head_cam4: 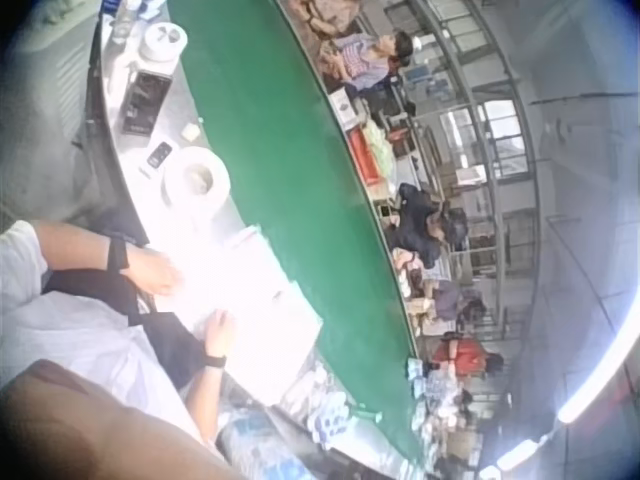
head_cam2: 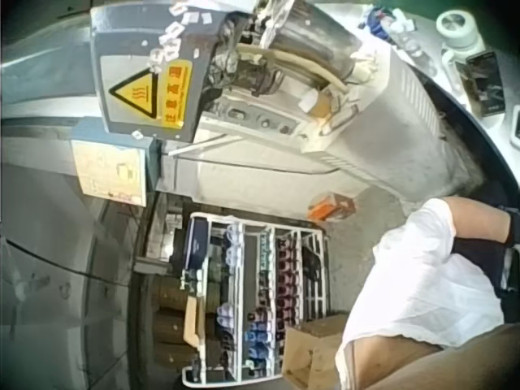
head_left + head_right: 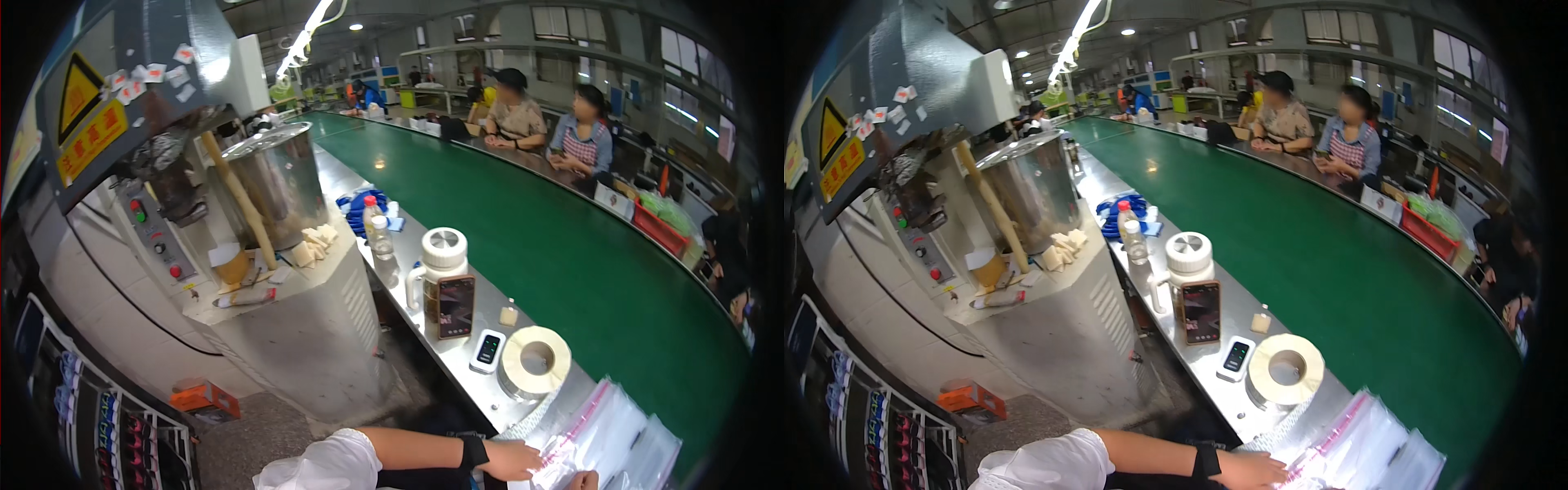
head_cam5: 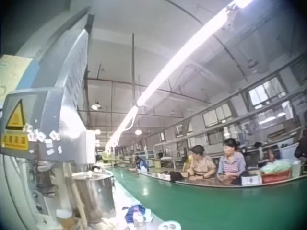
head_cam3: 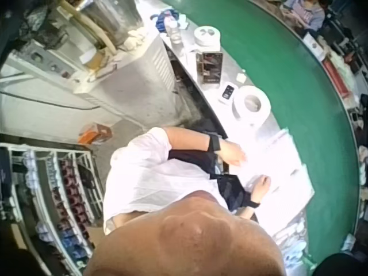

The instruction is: The person picks up a pair of light blue sneakers and places them into a clear plastic bag. They then tear off a strip of adhesive labels from a roll and apply them to the outside of the bag. The person repeats this process with multiple pairs of shoes and bags on a factory assembly line.

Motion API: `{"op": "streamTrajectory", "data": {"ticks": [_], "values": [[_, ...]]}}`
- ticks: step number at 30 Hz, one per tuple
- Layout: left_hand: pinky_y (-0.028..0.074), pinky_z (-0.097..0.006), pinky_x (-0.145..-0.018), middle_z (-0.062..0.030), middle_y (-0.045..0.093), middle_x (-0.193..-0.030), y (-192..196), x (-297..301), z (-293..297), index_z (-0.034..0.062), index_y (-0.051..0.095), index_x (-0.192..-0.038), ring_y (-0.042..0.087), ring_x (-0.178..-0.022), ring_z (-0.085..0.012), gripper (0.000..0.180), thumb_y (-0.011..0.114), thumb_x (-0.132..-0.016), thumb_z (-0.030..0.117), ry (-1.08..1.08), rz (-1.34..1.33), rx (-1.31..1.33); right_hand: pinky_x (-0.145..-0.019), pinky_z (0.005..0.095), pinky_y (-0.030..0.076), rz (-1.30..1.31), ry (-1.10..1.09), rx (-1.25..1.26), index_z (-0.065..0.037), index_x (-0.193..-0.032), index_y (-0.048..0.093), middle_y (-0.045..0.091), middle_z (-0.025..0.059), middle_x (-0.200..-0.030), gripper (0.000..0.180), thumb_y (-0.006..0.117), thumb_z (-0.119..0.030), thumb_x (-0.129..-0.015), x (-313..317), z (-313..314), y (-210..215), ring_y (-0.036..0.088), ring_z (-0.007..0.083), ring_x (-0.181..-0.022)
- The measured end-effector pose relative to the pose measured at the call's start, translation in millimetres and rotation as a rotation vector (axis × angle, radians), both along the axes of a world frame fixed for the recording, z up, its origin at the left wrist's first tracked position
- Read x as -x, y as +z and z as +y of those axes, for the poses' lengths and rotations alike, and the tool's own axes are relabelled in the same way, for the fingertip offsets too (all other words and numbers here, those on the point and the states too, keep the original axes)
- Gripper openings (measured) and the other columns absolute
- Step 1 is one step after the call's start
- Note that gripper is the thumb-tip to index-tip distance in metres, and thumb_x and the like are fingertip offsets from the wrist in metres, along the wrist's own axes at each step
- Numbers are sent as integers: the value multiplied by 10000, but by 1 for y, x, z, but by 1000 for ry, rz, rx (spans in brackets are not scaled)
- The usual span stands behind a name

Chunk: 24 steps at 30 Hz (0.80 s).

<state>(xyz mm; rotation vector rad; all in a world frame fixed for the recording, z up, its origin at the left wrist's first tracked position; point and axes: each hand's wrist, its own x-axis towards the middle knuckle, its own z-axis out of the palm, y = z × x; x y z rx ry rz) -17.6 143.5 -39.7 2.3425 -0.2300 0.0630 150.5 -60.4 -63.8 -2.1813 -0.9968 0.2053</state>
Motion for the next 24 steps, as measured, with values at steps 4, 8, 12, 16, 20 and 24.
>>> {"op": "streamTrajectory", "data": {"ticks": [4,8,12,16,20,24], "values": [[441,-404,-849,-166,580,-1053,12,-42,6,-18,540,-1110,573,-952,-315,340,504,-874,224,-53,255,304,-613,315,397,39,-148,-251,23,-718,512,472,113,-661,46,536,-1,-749,8,7,11,475,213,-652],[452,-381,-879,-175,573,-1081,31,-91,-1,-71,504,-1140,584,-992,-291,357,462,-914,202,-81,226,1053,-596,304,410,376,-70,-245,22,-828,602,549,105,-675,160,603,-138,-827,16,27,28,512,182,-639],[494,-381,-834,-170,570,-1007,-16,-127,-16,-43,512,-1060,599,-956,-292,257,466,-911,161,131,703,1785,-613,227,400,678,-336,-461,-1,-787,573,548,14,-713,118,552,-87,-866,11,-2,45,480,92,-644],[535,-363,-747,-157,581,-895,-19,-148,-16,-45,536,-1002,617,-847,-251,239,563,-862,146,-227,-22,-48,-742,232,420,533,-233,-587,-28,-845,573,557,23,-885,103,530,-112,-886,2,-37,61,512,87,-807],[480,-382,-564,-175,574,-695,-65,-175,-35,-31,577,-883,582,-615,-325,321,732,-674,158,-247,-175,-204,-690,227,407,276,-11,-326,-16,-850,555,552,62,-923,34,527,-34,-860,10,-7,76,513,135,-804],[505,-443,-700,-317,428,-1153,4,-137,-42,-23,408,-1193,584,-860,-453,621,659,-751,333,-84,424,857,-859,363,416,72,80,-139,25,-1103,493,538,145,-1054,526,724,-136,-659,29,-16,63,521,279,-998]]}}
